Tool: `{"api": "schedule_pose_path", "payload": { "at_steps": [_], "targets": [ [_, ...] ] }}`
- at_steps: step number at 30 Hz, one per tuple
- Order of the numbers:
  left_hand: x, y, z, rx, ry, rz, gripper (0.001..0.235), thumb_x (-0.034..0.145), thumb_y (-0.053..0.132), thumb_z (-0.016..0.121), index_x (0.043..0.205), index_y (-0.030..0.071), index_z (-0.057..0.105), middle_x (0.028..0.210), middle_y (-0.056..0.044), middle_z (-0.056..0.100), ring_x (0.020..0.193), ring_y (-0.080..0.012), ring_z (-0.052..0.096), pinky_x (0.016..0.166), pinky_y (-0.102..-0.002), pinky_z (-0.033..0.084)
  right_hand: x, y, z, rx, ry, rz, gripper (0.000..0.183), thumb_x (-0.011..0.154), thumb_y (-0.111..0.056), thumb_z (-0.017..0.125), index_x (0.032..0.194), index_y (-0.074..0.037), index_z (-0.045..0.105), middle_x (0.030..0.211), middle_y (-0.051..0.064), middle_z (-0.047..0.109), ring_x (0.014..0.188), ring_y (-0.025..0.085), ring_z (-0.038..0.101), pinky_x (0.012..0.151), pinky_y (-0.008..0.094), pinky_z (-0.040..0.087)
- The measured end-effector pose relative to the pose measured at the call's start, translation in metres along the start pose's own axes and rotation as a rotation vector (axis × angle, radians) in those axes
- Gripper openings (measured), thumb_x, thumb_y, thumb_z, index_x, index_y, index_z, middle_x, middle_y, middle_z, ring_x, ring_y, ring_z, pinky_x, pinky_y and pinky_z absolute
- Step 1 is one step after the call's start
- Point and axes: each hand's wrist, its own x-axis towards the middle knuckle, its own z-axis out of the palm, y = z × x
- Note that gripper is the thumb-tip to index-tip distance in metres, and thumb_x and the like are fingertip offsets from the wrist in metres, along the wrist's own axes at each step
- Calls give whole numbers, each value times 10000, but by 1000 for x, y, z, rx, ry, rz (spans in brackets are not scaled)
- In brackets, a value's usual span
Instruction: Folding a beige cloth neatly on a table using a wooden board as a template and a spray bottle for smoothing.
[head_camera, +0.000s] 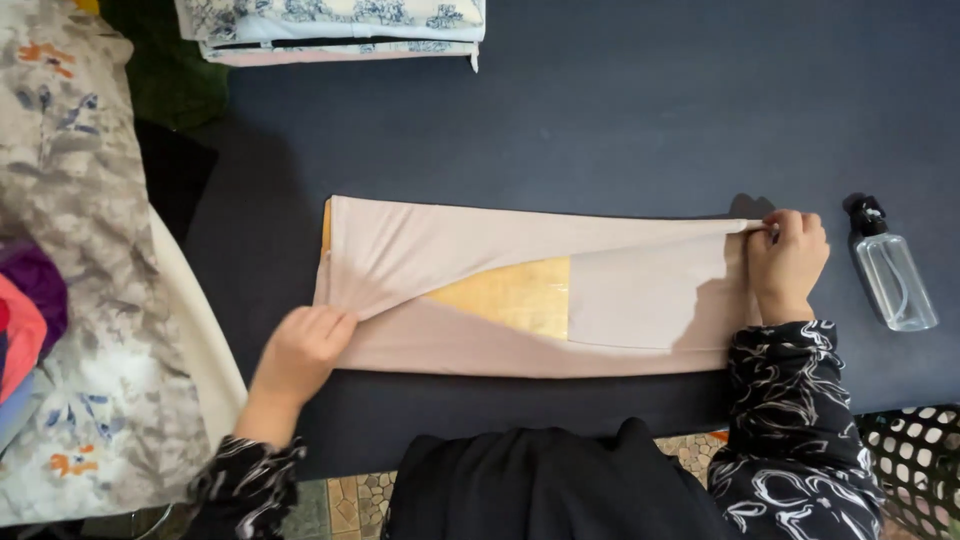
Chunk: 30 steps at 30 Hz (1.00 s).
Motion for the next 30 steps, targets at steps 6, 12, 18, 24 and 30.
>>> {"api": "schedule_pose_path", "payload": {
  "at_steps": [6,12,18,24,30],
  "targets": [
    [-9,14,1,-68,108,-204,177,763,-74,490,881,12,591,818,-95,582,741,-241,568,648,-338,461,1,2,-9,-42,48,-66,129,654,-54,528,777,-75,563,910,127,524,735,312,500,569,409,373],
    [14,9,-1,-221,-78,-397,175,705,238,629,838,133,586,621,30,561,594,-193,542,588,-326,372,-3,-39,-38,-87,29,-146,344,615,-109,523,952,-134,589,1070,90,494,940,315,445,810,400,294],
    [57,-12,60,-55,219,-407,279,853,281,479,1004,64,569,934,-123,578,832,-277,566,690,-369,434,-12,-90,-62,64,-414,9,616,910,-452,308,1317,9,321,1352,229,303,1254,359,251,958,578,162],
    [43,-15,86,-17,-65,-585,540,858,413,333,1279,78,374,1351,-96,338,1268,-242,264,971,-501,244,-24,-62,-44,-6,-561,241,651,858,-533,226,1372,-145,133,1428,70,106,1303,276,103,973,618,122],
    [29,-24,73,-291,75,-581,431,816,234,466,1159,-26,479,1276,-206,398,1188,-363,347,887,-513,345,-31,-90,-74,-126,-525,180,630,871,-508,216,1363,-119,154,1406,105,189,1286,262,192,941,618,210]
  ]
}}
